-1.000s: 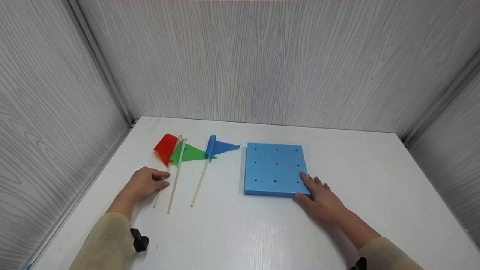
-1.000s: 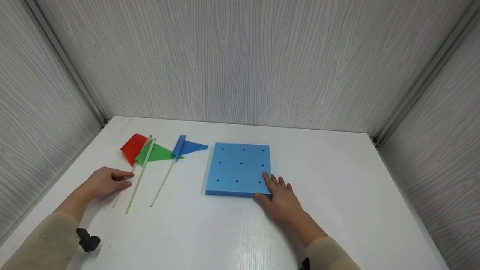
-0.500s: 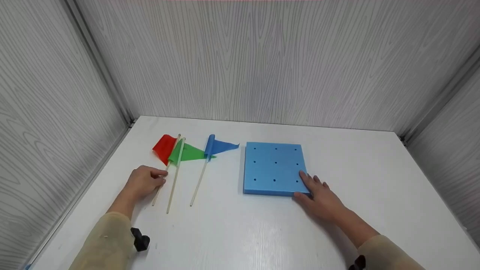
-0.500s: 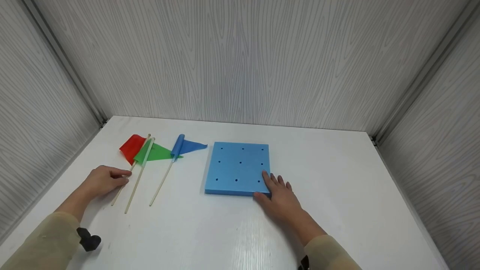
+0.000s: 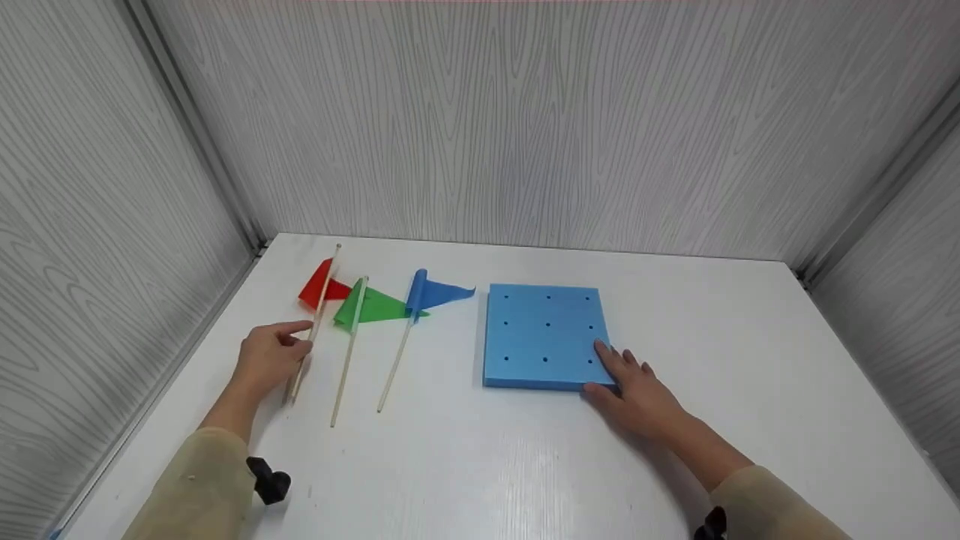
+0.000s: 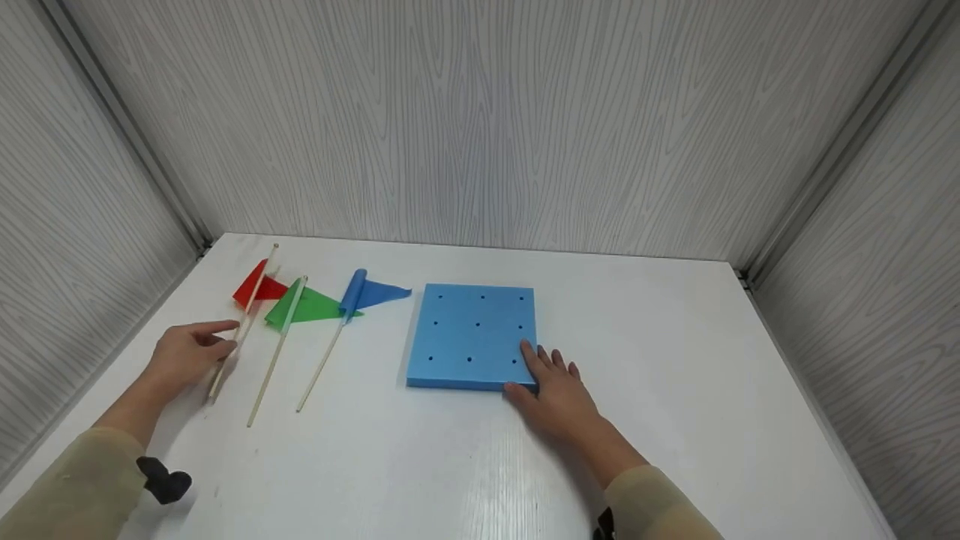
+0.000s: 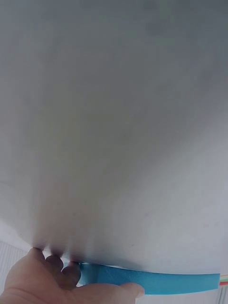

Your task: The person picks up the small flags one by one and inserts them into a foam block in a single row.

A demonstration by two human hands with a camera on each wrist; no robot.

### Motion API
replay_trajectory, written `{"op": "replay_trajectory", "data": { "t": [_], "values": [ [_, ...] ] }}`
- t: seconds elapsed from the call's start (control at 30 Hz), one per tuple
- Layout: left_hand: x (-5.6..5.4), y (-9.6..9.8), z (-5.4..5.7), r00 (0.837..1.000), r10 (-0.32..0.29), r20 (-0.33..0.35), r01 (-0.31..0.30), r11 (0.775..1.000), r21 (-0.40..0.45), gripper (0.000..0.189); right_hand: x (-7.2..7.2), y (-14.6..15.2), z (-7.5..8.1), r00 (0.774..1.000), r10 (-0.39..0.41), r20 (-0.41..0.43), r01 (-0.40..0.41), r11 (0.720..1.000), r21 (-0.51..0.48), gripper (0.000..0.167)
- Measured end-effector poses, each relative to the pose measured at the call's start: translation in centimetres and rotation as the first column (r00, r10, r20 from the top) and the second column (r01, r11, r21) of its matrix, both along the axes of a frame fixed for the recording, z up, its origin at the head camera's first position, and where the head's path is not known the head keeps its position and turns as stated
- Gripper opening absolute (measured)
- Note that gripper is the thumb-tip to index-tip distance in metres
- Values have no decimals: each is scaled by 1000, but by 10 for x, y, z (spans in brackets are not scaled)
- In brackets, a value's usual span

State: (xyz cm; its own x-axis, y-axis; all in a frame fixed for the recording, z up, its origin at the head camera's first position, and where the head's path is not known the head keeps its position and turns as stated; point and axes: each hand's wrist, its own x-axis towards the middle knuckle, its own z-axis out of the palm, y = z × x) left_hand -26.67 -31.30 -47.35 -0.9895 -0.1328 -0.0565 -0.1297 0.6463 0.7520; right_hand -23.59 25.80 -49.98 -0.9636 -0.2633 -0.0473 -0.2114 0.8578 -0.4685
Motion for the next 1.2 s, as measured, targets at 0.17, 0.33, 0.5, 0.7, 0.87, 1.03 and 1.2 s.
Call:
{"op": "replay_trajectory", "data": {
  "t": [0.17,0.33,0.5,0.7,0.87,1.03,1.2],
  "values": [
    [-1,3,21,999,26,-27,-25,999,28,47,-1,1,-2,1000,10,-15,-10,1000,-19,84],
    [-4,19,45,998,8,-60,-4,998,66,44,-1,-2,-4,1000,-2,-11,2,1000,-14,85],
    [-9,49,66,993,-42,-113,58,989,137,40,1,-5,-4,1000,-18,-3,18,1000,-11,86],
    [-15,96,86,984,-103,-146,136,961,240,34,2,-10,-6,1000,-18,-6,18,1000,-20,86],
    [-18,138,95,965,-157,-210,214,934,286,27,5,-14,-8,1000,-16,3,16,1000,-23,86],
    [-24,176,98,938,-213,-273,296,903,312,21,9,-18,-7,1000,-6,-7,5,999,-31,84],
    [-29,210,95,911,-274,-309,371,871,321,19,10,-23,-6,1000,-4,-7,3,999,-43,82]
  ]
}}
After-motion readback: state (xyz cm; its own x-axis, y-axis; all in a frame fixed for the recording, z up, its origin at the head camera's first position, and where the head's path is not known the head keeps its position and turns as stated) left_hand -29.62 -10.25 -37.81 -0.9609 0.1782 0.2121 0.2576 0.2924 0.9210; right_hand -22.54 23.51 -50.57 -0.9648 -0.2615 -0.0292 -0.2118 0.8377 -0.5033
